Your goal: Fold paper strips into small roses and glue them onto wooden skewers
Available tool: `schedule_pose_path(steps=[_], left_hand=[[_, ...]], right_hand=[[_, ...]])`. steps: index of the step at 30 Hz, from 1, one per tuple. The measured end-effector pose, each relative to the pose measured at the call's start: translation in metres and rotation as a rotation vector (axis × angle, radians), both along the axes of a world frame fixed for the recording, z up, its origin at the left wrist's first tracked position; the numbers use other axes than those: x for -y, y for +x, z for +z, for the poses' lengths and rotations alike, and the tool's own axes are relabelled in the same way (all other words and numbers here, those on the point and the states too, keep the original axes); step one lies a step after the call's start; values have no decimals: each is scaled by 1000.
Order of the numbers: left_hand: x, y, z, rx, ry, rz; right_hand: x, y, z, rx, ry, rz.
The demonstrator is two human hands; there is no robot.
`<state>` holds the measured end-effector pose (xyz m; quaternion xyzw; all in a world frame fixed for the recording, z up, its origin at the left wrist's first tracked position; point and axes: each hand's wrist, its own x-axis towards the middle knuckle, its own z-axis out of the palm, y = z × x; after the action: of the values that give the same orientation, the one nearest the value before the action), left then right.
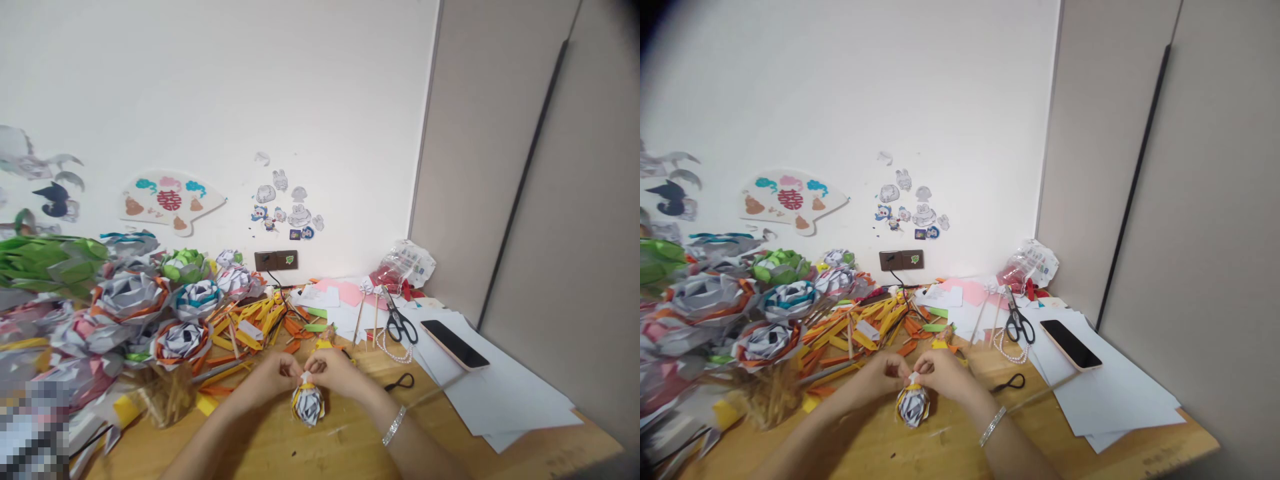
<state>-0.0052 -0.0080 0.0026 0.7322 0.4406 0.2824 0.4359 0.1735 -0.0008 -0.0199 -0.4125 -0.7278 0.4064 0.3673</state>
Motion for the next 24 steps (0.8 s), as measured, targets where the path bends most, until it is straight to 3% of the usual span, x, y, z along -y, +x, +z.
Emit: schedule_pose_path(steps=[4,9,13,15,19,24], left_hand=[[2,6,-5,-17,75,40],[-1,7,-4,23,118,84],[0,3,-2,133,155,-15],[3,5,-5,120,261,-37],[9,17,-11,25,525,157],[14,21,0,-70,583,178]], right_hand=[[1,2,-4,5,11,-2],[3,0,5,-83,58,-129],[-4,-1,12,-255,58,-275],[-7,-3,12,-334,28,-316],[-9,-7,9,-419,-84,-271],[-6,-4,12,-423,-178,-157]])
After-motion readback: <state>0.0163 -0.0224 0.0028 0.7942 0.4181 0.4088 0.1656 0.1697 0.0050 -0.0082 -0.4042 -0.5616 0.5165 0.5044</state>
